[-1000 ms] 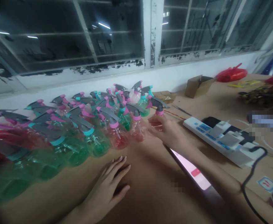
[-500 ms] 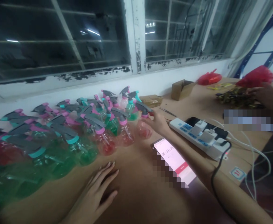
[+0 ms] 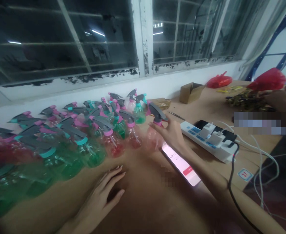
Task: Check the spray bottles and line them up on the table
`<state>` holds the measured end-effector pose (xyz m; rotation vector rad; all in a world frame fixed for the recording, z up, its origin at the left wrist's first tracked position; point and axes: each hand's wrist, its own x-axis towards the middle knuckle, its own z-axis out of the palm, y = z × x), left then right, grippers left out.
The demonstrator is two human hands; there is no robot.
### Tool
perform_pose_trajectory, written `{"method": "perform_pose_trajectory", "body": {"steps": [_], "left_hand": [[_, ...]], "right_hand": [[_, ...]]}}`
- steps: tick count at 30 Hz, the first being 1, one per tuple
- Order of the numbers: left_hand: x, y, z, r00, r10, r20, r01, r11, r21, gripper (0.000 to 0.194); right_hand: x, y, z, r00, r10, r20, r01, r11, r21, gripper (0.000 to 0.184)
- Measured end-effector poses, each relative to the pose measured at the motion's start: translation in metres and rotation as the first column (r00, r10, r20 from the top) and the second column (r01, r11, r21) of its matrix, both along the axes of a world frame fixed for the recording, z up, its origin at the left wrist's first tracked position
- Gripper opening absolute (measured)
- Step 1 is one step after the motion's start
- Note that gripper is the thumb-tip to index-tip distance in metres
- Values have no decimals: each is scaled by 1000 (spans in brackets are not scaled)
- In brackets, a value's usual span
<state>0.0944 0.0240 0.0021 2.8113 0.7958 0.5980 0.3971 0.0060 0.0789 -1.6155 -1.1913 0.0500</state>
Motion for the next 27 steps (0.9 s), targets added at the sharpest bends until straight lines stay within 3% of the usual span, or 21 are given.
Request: {"method": "perform_pose_trajectory", "body": {"steps": [5,9,13,17,19,22,24,27], "left_hand": [[3,-13,11,992,55,115,-34,983,-178,50],[5,-22,22,986,106,132,-63,954,-293,70],[-1,-27,26,958,104,266,2,929,-369,96],[-21,-32,20,933,188,306,-33,893,-448,96],[-33,-34,18,928,213,307,-49,884,-465,91],[-49,-34,16,930,229,287,-65,872,-486,86],[-56,-35,16,935,229,272,-72,870,-488,84],[-59,-37,18,942,209,263,-59,874,-483,81]], "right_hand": [[-36,-34,-5,983,186,-3,-186,982,-14,33],[-77,-48,-4,925,372,-74,-378,921,-94,38],[-118,-50,1,835,531,-143,-546,833,-88,27],[-146,-42,-2,751,640,-161,-650,760,-8,18],[-156,-38,-5,720,676,-157,-685,729,-5,23],[-168,-30,-6,618,754,-222,-771,636,12,45],[-175,-25,-3,505,813,-289,-843,536,36,61],[-183,-18,2,370,864,-342,-915,403,28,71]]}}
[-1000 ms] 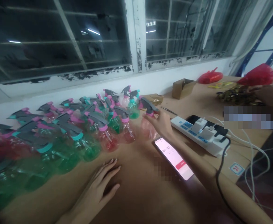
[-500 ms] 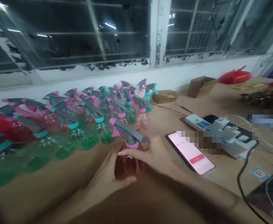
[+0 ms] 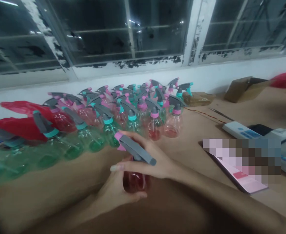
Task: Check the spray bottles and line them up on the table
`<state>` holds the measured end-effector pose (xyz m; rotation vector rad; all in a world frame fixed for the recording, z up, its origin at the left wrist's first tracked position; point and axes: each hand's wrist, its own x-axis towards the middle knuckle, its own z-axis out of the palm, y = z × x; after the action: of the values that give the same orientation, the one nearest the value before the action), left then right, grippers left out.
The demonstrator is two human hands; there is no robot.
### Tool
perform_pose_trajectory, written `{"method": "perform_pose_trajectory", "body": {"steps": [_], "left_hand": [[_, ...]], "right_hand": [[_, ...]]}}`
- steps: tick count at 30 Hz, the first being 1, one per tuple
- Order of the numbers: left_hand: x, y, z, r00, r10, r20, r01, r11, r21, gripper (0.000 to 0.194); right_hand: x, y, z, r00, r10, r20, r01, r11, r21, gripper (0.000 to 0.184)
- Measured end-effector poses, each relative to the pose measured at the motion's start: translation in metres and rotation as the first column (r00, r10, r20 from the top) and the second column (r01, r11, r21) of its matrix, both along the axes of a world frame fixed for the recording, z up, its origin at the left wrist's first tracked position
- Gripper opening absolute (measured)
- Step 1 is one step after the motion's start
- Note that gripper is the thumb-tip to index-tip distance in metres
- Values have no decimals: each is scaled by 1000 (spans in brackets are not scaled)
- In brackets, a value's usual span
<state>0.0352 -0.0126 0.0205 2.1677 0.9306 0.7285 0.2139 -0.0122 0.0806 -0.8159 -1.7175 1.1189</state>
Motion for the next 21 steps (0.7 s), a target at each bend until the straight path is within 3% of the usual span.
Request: {"method": "perform_pose_trajectory", "body": {"steps": [3,8,13,18,21], "left_hand": [[0,1,2,1000,-25,1,25,1000,16,76],[-3,7,2,999,-53,-10,53,996,66,81],[-9,10,3,998,-62,-29,64,996,69,95],[-15,14,6,994,-84,-65,90,990,107,92],[-20,19,5,979,-101,-176,128,980,151,86]], "right_hand": [[-6,4,4,998,50,31,-50,999,9,58],[-15,2,4,1000,24,-6,-24,999,35,32],[-20,5,3,998,-25,-58,27,999,28,26],[-21,10,5,999,-11,34,8,998,66,23],[-17,13,5,998,-31,62,27,998,58,20]]}}
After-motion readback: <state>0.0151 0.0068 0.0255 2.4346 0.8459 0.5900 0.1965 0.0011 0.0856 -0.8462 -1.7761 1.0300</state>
